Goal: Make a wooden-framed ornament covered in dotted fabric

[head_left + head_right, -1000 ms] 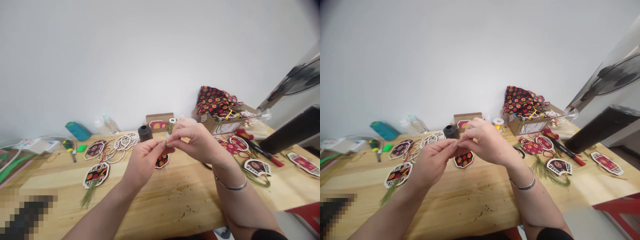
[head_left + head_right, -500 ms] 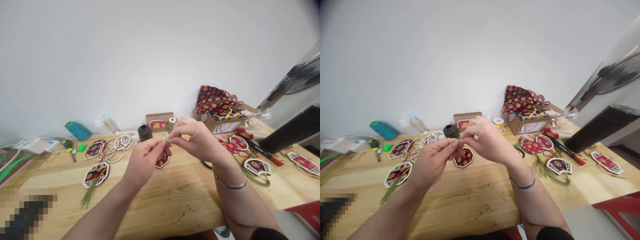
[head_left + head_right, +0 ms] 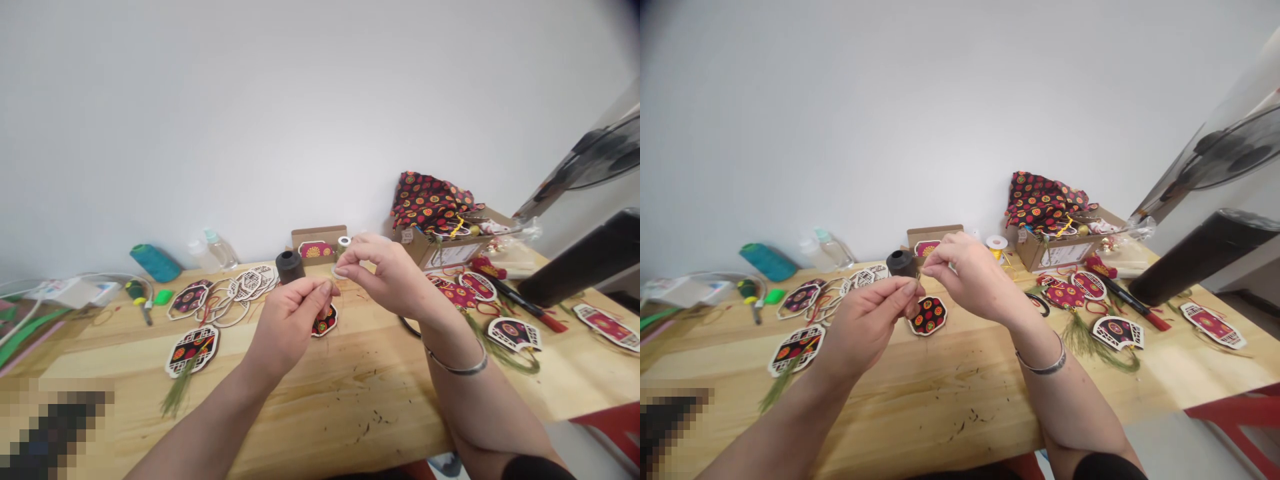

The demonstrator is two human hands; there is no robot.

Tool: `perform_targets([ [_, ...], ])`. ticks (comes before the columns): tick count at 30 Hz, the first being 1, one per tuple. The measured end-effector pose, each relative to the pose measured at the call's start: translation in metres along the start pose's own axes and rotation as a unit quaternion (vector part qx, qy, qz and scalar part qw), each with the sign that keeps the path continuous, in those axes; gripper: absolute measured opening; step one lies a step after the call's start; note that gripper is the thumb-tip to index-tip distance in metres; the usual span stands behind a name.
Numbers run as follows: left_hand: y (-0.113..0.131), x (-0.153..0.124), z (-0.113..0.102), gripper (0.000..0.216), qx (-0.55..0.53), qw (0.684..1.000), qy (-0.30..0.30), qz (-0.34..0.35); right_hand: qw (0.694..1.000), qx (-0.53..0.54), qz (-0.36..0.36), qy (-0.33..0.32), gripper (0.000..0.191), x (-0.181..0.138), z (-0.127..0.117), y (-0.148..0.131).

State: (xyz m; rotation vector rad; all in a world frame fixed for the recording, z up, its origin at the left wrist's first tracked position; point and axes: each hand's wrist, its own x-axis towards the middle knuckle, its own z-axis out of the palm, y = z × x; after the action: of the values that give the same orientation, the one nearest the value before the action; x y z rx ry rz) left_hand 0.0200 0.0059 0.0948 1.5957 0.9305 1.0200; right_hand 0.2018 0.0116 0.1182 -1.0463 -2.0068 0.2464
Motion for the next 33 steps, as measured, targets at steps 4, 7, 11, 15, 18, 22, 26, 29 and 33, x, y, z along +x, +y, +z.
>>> perform_targets([
  [4,0.0,0.0,0.0,0.031,0.009,1.0,-0.001,0.007,0.999,0.019,0.038,0.002,0.018,0.001,-0.001,0.002],
  [7,0.0,0.0,0.0,0.03,0.004,1.0,-0.001,0.009,0.994,0.083,0.063,-0.035,0.021,0.002,-0.001,0.005],
  [11,0.001,-0.001,0.0,0.032,-0.003,1.0,-0.001,0.005,0.955,0.25,0.132,-0.092,0.009,0.004,0.0,0.01],
  [15,0.003,-0.001,0.0,0.034,-0.002,1.0,-0.005,0.008,0.888,0.397,0.206,-0.105,0.013,0.004,0.005,0.014],
  [18,0.002,-0.002,0.0,0.033,-0.01,1.0,-0.006,0.01,0.857,0.45,0.227,-0.104,0.015,0.005,0.008,0.015],
  [22,0.0,-0.002,0.0,0.031,-0.021,1.0,-0.01,0.011,0.849,0.469,0.219,-0.104,0.013,0.007,0.01,0.015],
  [26,-0.002,-0.002,0.0,0.028,-0.032,0.999,-0.011,0.009,0.861,0.458,0.2,-0.09,0.013,0.007,0.012,0.016],
  [29,-0.005,-0.003,0.0,0.025,-0.044,0.999,-0.011,0.004,0.872,0.443,0.188,-0.087,0.014,0.007,0.013,0.016],
  [33,-0.008,-0.003,0.0,0.023,-0.06,0.998,-0.01,-0.004,0.891,0.415,0.167,-0.08,0.016,0.007,0.013,0.014],
])
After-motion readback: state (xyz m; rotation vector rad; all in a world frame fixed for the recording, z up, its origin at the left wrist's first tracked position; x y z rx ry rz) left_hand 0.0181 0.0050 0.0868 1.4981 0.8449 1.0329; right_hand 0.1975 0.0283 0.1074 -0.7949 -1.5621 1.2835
